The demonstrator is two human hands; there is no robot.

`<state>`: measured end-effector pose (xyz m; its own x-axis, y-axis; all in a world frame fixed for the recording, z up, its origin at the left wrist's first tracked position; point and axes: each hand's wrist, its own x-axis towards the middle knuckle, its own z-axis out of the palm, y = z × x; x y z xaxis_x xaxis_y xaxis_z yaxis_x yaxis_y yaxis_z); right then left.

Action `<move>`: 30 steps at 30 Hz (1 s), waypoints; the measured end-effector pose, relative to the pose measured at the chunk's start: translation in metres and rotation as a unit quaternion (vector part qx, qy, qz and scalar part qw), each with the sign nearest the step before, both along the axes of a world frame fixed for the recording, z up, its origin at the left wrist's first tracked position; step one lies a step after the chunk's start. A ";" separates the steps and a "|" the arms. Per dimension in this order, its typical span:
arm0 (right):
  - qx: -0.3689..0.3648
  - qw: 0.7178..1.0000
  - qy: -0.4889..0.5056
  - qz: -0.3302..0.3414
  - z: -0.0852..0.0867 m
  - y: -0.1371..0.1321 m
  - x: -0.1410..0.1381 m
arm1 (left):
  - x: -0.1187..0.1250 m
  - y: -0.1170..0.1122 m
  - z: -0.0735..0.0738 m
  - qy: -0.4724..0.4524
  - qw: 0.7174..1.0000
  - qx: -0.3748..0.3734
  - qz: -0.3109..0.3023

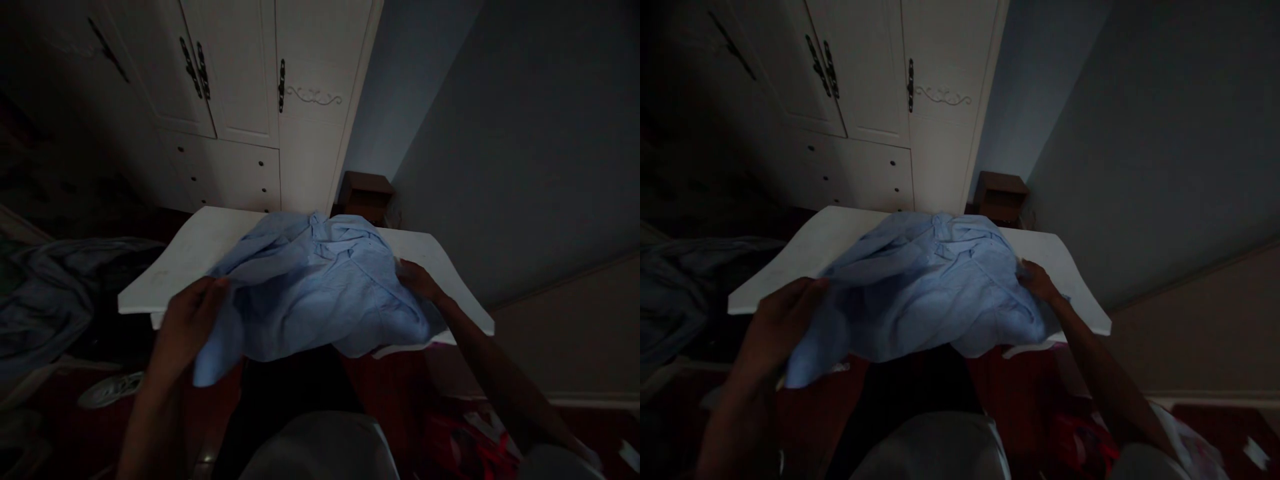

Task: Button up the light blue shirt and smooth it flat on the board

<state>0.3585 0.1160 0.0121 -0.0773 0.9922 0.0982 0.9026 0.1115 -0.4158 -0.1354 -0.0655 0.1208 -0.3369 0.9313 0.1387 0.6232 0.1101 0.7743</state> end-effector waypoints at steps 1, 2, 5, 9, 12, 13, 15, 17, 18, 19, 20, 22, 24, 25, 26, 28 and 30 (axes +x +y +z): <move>-0.010 1.000 -0.010 0.000 0.002 0.002 -0.002 | 0.017 -0.004 -0.002 -0.055 0.997 -0.005 -0.053; -0.020 1.000 -0.017 -0.007 0.004 0.003 -0.005 | 0.033 -0.007 -0.007 -0.104 0.985 -0.033 -0.135; -0.050 0.998 -0.026 -0.012 0.014 0.003 -0.010 | 0.057 -0.010 -0.028 -0.157 0.908 -0.156 -0.357; -0.077 0.997 -0.009 0.020 0.028 -0.006 -0.008 | 0.034 -0.003 -0.050 -0.087 0.961 -0.108 -0.241; -0.096 0.995 0.015 0.034 0.043 -0.006 -0.005 | 0.011 0.005 -0.054 -0.046 0.989 -0.058 -0.127; -0.099 0.995 0.017 0.023 0.051 -0.003 -0.006 | 0.007 0.008 -0.055 -0.038 0.992 -0.047 -0.107; -0.097 0.995 0.022 -0.026 0.071 0.004 -0.010 | 0.006 0.014 -0.057 -0.016 0.995 -0.022 -0.091; -0.070 0.993 0.055 -0.079 0.095 0.005 -0.022 | 0.009 0.023 -0.062 0.025 0.994 0.014 -0.103; -0.036 0.991 0.092 -0.094 0.107 0.000 -0.032 | 0.011 0.027 -0.065 0.050 0.992 0.035 -0.109; -0.010 0.989 0.115 -0.095 0.117 -0.009 -0.045 | 0.011 0.032 -0.069 0.075 0.990 0.052 -0.112; 0.008 0.988 0.126 -0.089 0.125 -0.024 -0.061 | 0.011 0.037 -0.073 0.094 0.987 0.065 -0.109; 0.017 0.984 0.175 0.020 0.131 -0.065 -0.098 | 0.006 0.044 -0.081 0.111 0.987 0.071 -0.089; -0.125 0.943 0.200 0.233 0.125 -0.104 -0.134 | 0.000 0.047 -0.087 0.097 0.991 0.061 -0.068; -0.217 0.901 0.194 0.323 0.119 -0.119 -0.149 | -0.004 0.046 -0.089 0.085 0.993 0.058 -0.059; -0.261 0.876 0.196 0.356 0.112 -0.127 -0.160 | -0.007 0.043 -0.091 0.072 0.995 0.058 -0.049; -0.234 0.892 0.232 0.308 0.099 -0.126 -0.169 | -0.012 0.033 -0.092 0.039 0.997 0.059 -0.022; -0.180 0.915 0.272 0.238 0.088 -0.109 -0.162 | -0.015 0.017 -0.093 -0.004 0.998 0.059 0.018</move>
